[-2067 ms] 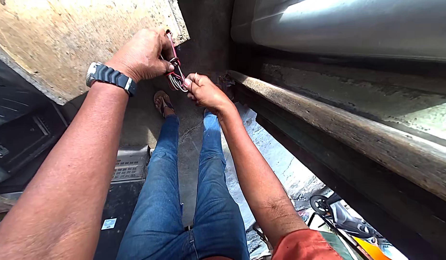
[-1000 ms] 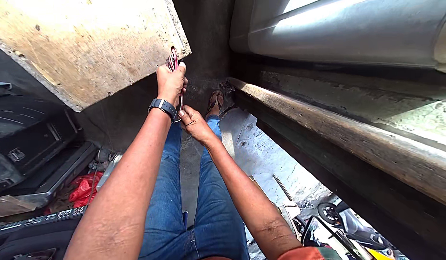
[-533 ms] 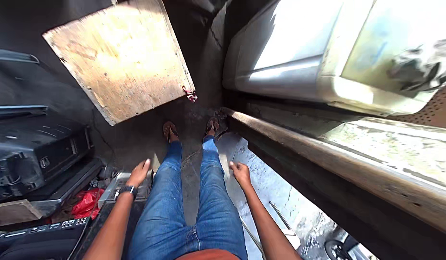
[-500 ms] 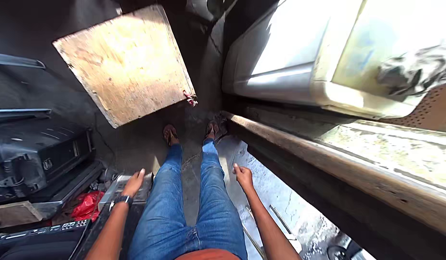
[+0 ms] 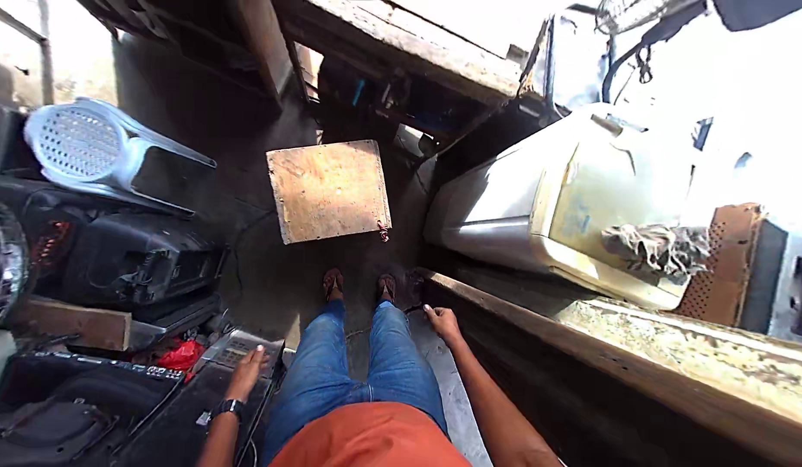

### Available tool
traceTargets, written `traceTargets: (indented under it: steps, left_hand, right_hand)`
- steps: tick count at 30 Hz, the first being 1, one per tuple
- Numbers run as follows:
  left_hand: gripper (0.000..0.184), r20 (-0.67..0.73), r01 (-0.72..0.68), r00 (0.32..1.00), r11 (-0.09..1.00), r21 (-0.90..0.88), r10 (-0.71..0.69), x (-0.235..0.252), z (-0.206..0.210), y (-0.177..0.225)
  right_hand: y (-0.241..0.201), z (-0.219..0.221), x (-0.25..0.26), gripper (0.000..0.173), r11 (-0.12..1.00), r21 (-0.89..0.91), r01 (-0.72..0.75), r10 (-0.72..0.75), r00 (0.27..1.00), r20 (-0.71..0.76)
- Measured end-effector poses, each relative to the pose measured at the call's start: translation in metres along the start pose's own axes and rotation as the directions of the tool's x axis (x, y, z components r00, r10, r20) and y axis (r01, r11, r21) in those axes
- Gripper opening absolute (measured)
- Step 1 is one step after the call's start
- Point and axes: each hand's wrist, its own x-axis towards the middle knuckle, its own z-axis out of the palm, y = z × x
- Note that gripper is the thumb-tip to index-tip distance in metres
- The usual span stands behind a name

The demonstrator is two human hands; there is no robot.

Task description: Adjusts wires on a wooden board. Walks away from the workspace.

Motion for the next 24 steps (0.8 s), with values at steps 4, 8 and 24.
traceTargets:
  steps: [4, 8, 24]
  left_hand:
    - [0.051, -0.01, -0.04, 0.999, 0.993, -0.113, 0.04, -0.026, 0.028, -0.019]
    - [0.048, -0.072, -0.061, 0.997, 0.958, -0.28, 0.042, -0.057, 0.055, -0.068]
    - [0.044, -0.313, -0.061, 0.95, 0.977, -0.205, -0.006, -0.17, 0.193, -0.078]
  right_hand:
    - [-0.074, -0.004, 0.021, 0.043, 0.971, -0.189, 0.144, -0.131, 0.988, 0.078]
    - [-0.119, -0.01, 0.037, 0.036, 0.874, -0.337, 0.35, -0.294, 0.933, 0.205]
    - [-0.156, -0.025, 0.039, 0.036, 0.614, -0.537, 0.578, -0.308, 0.802, 0.512]
